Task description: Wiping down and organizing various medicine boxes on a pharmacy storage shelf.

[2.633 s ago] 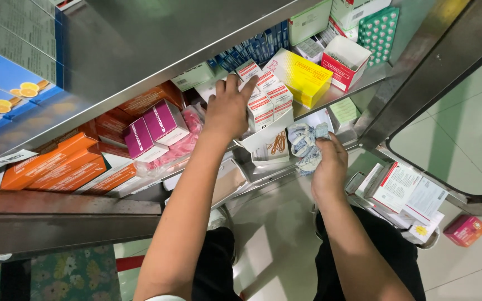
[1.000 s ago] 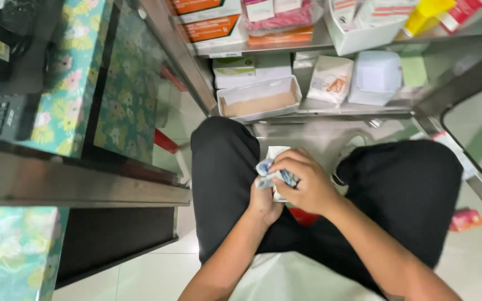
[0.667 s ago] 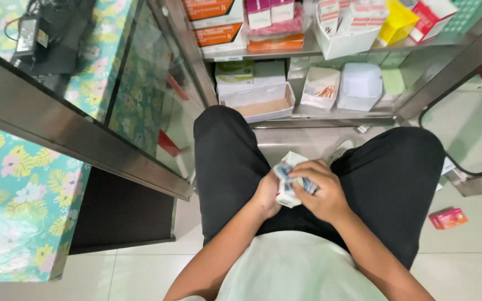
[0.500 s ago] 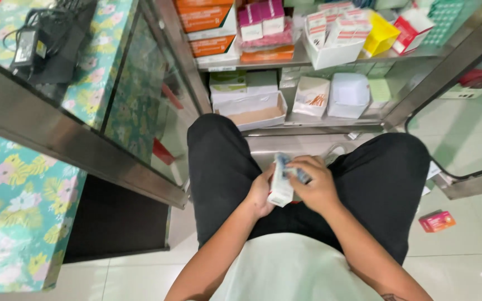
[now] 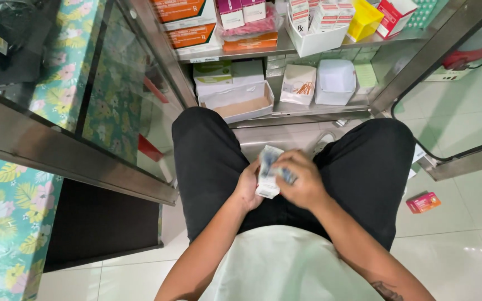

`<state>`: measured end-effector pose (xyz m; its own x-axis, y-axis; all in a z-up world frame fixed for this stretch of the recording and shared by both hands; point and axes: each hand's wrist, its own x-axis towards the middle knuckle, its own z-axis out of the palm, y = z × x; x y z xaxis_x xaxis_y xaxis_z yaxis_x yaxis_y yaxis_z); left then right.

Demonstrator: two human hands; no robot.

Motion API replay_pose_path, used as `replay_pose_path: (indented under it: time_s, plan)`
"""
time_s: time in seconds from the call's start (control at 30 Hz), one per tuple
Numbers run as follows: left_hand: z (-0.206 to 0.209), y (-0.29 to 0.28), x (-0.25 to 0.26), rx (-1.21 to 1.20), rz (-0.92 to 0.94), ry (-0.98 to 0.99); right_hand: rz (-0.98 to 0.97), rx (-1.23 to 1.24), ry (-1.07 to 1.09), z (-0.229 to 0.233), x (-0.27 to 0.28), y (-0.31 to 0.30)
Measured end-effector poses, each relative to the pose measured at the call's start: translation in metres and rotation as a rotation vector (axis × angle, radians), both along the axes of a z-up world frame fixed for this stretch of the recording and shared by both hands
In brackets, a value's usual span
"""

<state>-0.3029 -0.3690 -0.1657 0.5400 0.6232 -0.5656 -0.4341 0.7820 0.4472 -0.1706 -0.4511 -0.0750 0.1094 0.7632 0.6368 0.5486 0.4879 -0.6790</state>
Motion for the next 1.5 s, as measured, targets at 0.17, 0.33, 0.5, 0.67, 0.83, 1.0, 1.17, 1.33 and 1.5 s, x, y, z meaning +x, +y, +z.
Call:
replay_pose_path:
  time_s: [0.17, 0.33, 0.5, 0.67, 0.83, 1.0, 1.17, 1.33, 1.5]
  plan:
    - [0.018, -0.001, 0.003, -0.031, 0.03, -0.02, 0.114, 0.076, 0.018, 0.006, -0.019, -0.004]
    - [-0.004, 0.002, -0.003, -0.015, -0.012, 0.013, -0.015, 0.039, -0.015, -0.024, 0.003, 0.011]
    - [0.016, -0.001, 0.002, -0.04, 0.0, 0.018, 0.09, 0.101, -0.058, 0.006, -0.016, -0.008]
    - [-0.001, 0.005, -0.001, -0.034, 0.003, -0.004, 0.029, 0.119, -0.09, -0.011, -0.006, 0.006]
    - [-0.009, 0.004, -0.002, -0.01, -0.007, 0.015, -0.132, 0.073, -0.074, -0.016, 0.004, 0.009]
    - [0.045, -0.011, -0.005, -0.044, -0.001, 0.007, 0.069, 0.117, -0.121, 0.018, -0.036, -0.014]
    - [0.003, 0.0, -0.001, 0.022, -0.029, 0.028, -0.068, 0.059, -0.062, -0.007, -0.003, 0.007]
    - [0.036, -0.009, 0.013, -0.001, -0.079, 0.036, -0.122, 0.078, -0.067, 0.022, -0.004, -0.005]
    - [0.034, 0.007, 0.05, -0.01, -0.179, 0.067, -0.347, 0.051, -0.131, 0.031, 0.027, 0.0]
